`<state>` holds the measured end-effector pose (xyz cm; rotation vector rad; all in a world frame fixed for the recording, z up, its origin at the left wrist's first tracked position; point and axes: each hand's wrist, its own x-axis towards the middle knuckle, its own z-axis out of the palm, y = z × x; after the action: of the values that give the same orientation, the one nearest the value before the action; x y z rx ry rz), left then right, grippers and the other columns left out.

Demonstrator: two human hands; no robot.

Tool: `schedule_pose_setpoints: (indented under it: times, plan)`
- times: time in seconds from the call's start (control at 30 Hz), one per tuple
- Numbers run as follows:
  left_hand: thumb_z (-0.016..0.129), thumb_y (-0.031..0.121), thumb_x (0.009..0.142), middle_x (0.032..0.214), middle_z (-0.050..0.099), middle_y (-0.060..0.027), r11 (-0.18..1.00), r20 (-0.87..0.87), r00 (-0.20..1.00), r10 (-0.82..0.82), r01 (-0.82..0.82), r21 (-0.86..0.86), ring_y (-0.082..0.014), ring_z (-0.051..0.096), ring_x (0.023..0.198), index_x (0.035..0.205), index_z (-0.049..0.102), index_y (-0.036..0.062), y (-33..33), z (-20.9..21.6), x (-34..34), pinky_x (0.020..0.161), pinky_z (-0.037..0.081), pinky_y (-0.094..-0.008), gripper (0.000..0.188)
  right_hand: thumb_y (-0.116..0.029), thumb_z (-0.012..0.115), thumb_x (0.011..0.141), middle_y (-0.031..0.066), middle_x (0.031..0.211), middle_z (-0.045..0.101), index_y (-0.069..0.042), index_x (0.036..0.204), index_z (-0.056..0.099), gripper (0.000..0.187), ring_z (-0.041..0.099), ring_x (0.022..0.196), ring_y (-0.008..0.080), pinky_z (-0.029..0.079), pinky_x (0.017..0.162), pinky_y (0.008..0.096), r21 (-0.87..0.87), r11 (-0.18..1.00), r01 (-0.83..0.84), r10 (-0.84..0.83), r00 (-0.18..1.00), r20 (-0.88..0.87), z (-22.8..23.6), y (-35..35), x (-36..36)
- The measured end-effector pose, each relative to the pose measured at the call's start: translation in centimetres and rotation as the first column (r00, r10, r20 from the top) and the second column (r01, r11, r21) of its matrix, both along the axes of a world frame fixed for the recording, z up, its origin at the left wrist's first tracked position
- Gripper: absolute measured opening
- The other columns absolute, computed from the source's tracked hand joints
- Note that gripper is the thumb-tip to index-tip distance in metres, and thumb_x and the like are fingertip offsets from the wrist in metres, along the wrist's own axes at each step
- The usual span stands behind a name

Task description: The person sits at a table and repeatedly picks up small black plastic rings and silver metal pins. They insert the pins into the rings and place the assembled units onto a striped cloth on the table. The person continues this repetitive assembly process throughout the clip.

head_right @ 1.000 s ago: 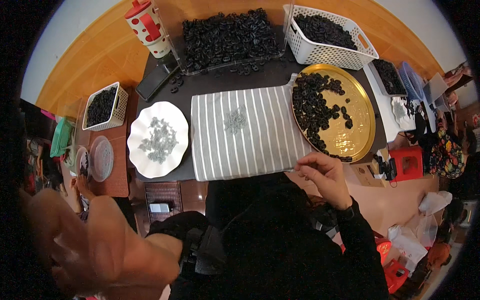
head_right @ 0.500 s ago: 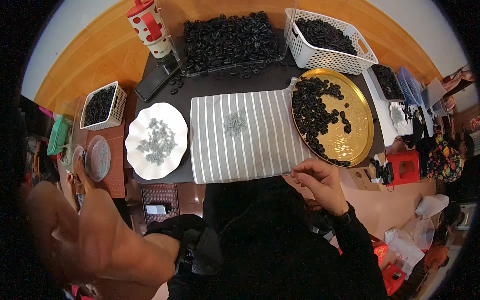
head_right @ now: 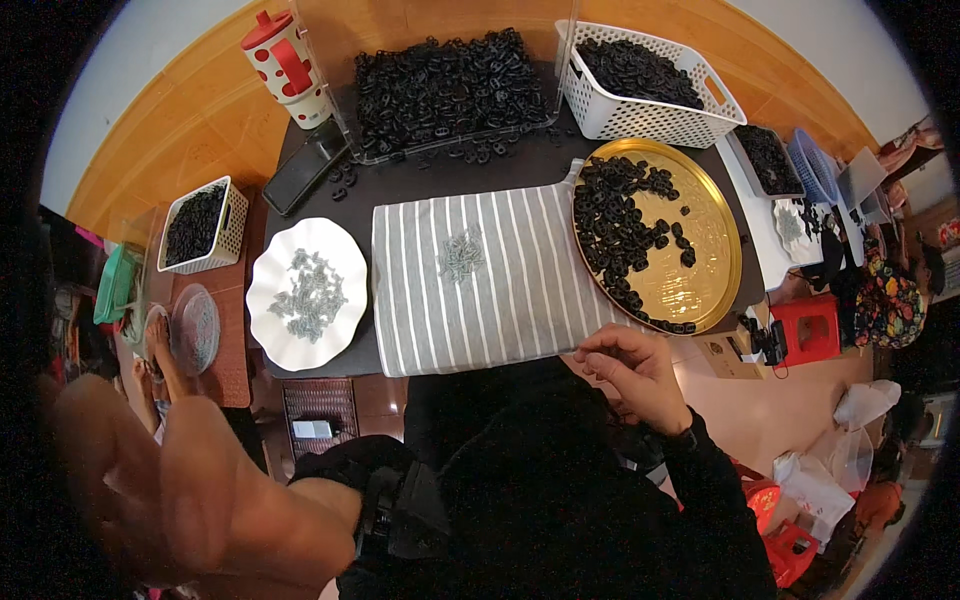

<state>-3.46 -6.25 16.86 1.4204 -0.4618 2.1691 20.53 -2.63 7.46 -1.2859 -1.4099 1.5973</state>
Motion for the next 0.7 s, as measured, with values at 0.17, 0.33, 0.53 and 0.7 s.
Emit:
schedule_pose_setpoints:
  times: [0.17,0.33,0.53,0.7]
  plan:
    - [0.056,0.009,0.087,0.104,0.06,-0.0213,0.997,0.0,0.997,0.072,-0.072,-0.04,-0.0274,0.06,0.091,0.111,0.056,-0.0056,-0.8,1.1,-2.4,0.082,0.048,-0.0364,0.029,0.002,0.057,0.087,0.0089,0.097,0.066,0.002,0.102,0.063,0.017,0.062,0.087,0.0133,0.049,0.075,0.0252,0.05,0.999,-0.018,0.013,0.996,0.092,-0.5,-0.2,0.5]
    - [0.056,0.009,0.086,0.105,0.06,-0.0216,0.988,-0.044,0.991,0.13,-0.133,-0.074,-0.0277,0.06,0.092,0.112,0.056,-0.0059,-1.4,2.1,-4.4,0.083,0.048,-0.0368,0.03,-0.001,0.06,0.088,0.0065,0.093,0.067,0.002,0.101,0.065,0.014,0.062,0.084,0.0109,0.049,0.074,0.0239,0.011,1.0,0.011,-0.01,1.0,-0.014,-0.3,-0.1,0.1]
    - [0.056,0.01,0.086,0.106,0.06,-0.0219,0.952,-0.137,0.962,0.238,-0.259,-0.163,-0.028,0.06,0.094,0.114,0.056,-0.0063,-1.6,3.8,-6.8,0.084,0.048,-0.0374,0.032,0.0,0.059,0.088,0.0095,0.095,0.067,0.003,0.104,0.064,0.017,0.063,0.085,0.0141,0.05,0.076,0.0265,0.008,1.0,0.003,-0.004,0.998,0.07,-0.2,-0.2,0.1]
    - [0.056,0.01,0.086,0.106,0.061,-0.0222,0.889,-0.26,0.911,0.321,-0.385,-0.248,-0.0283,0.06,0.095,0.115,0.056,-0.0066,-0.6,4.0,-7.6,0.086,0.048,-0.0378,0.033,0.001,0.058,0.088,0.0098,0.096,0.068,0.002,0.104,0.064,0.017,0.063,0.085,0.0139,0.05,0.075,0.025,0.019,0.999,0.032,-0.033,0.999,0.029,-0.8,-0.1,0.2]
